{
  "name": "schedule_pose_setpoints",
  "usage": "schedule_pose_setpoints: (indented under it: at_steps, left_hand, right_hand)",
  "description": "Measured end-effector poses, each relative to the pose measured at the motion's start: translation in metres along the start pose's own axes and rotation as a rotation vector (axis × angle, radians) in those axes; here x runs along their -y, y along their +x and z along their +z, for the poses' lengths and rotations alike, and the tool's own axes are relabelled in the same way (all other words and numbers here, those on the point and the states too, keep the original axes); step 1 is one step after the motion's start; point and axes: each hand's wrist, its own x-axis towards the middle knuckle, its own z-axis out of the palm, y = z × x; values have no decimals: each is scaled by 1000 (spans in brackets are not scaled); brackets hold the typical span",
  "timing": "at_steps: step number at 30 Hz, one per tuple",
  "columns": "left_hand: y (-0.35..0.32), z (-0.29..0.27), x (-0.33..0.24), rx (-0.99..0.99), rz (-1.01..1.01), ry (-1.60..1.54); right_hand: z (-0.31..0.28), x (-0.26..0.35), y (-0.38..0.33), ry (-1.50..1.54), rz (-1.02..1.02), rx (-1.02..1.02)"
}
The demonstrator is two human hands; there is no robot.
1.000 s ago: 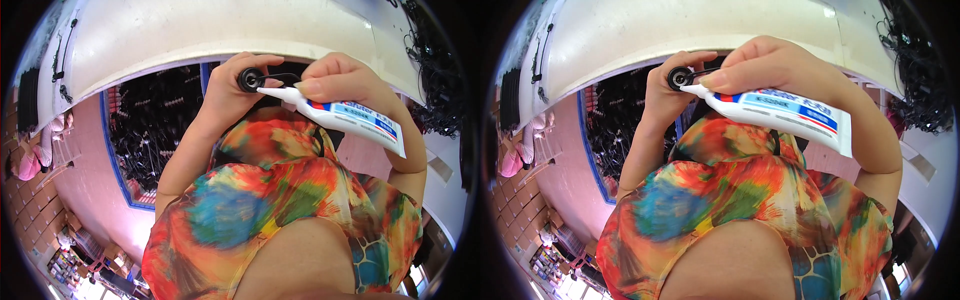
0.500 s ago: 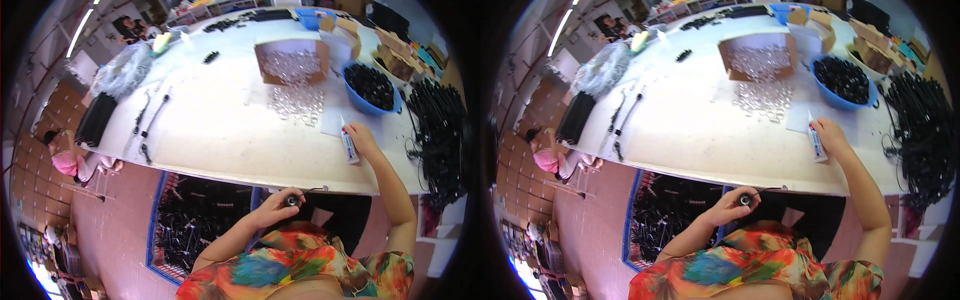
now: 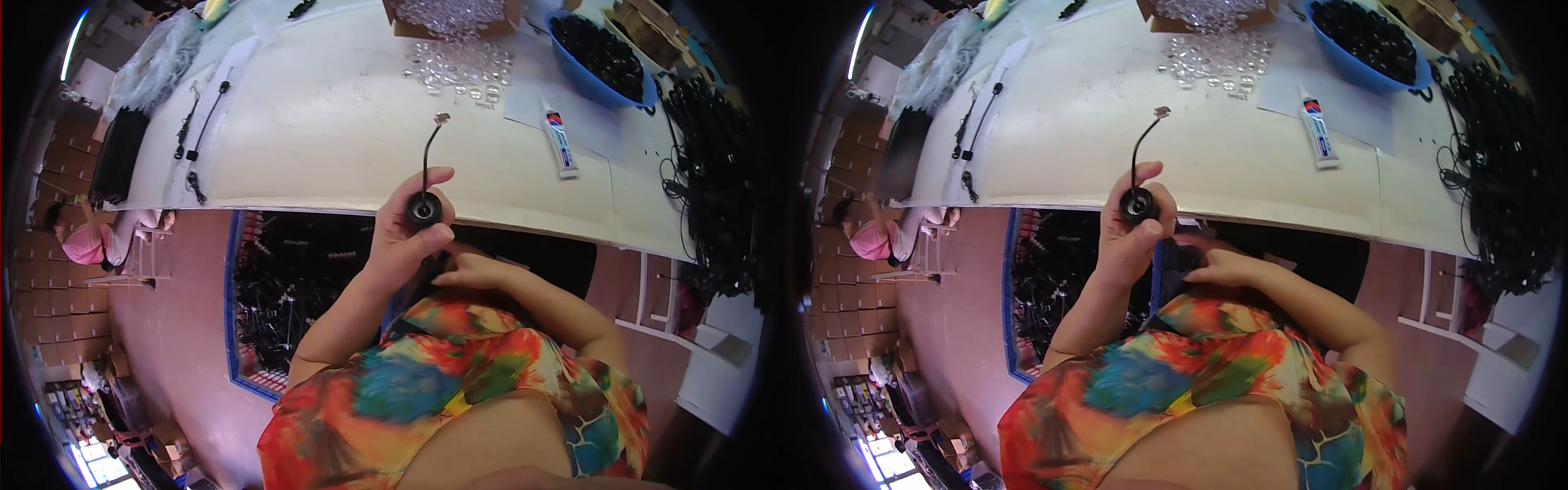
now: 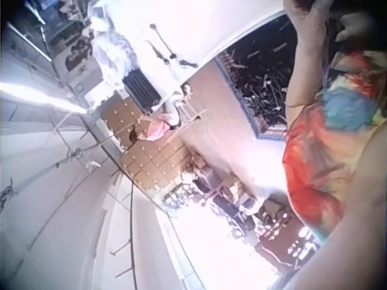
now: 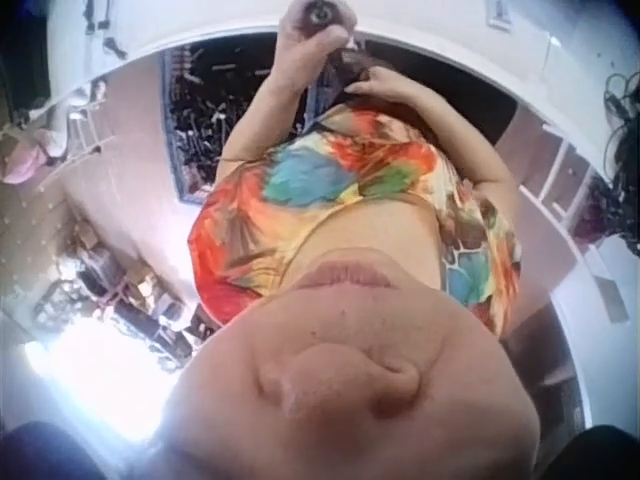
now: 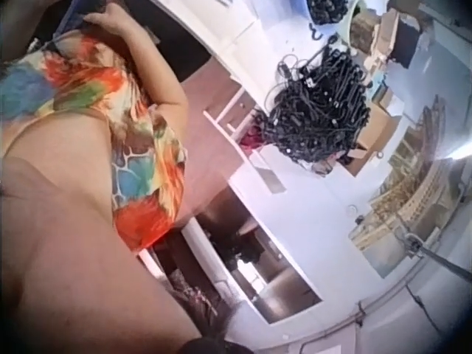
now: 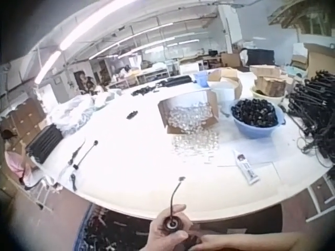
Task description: The person assembles black electronic light fixtures by applying glue from an adhesive tube to internal fixture components, then fitting them into a black plastic housing along with a wiring harness and clear lens pieces.
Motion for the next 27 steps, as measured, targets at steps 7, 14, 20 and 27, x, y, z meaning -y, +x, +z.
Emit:
schedule_pose_setpoints:
  at_steps: [7,14,20,27]
  left_hand:
    - [-15,1,3,-63,-77,14]
    - [-13,11,-3,-26,-68,-41]
    - [-11,10,-5,-3,-21,-21]
    - [-10,10,-3,22,-82,13]
  right_hand:
    - [27,-70,37,92,-120,97]
    - [38,-128,37,-236,-105,-35]
    - [23,-122,28,-347,-6,-12]
    - [33,-97,21,-390,-428,-277]
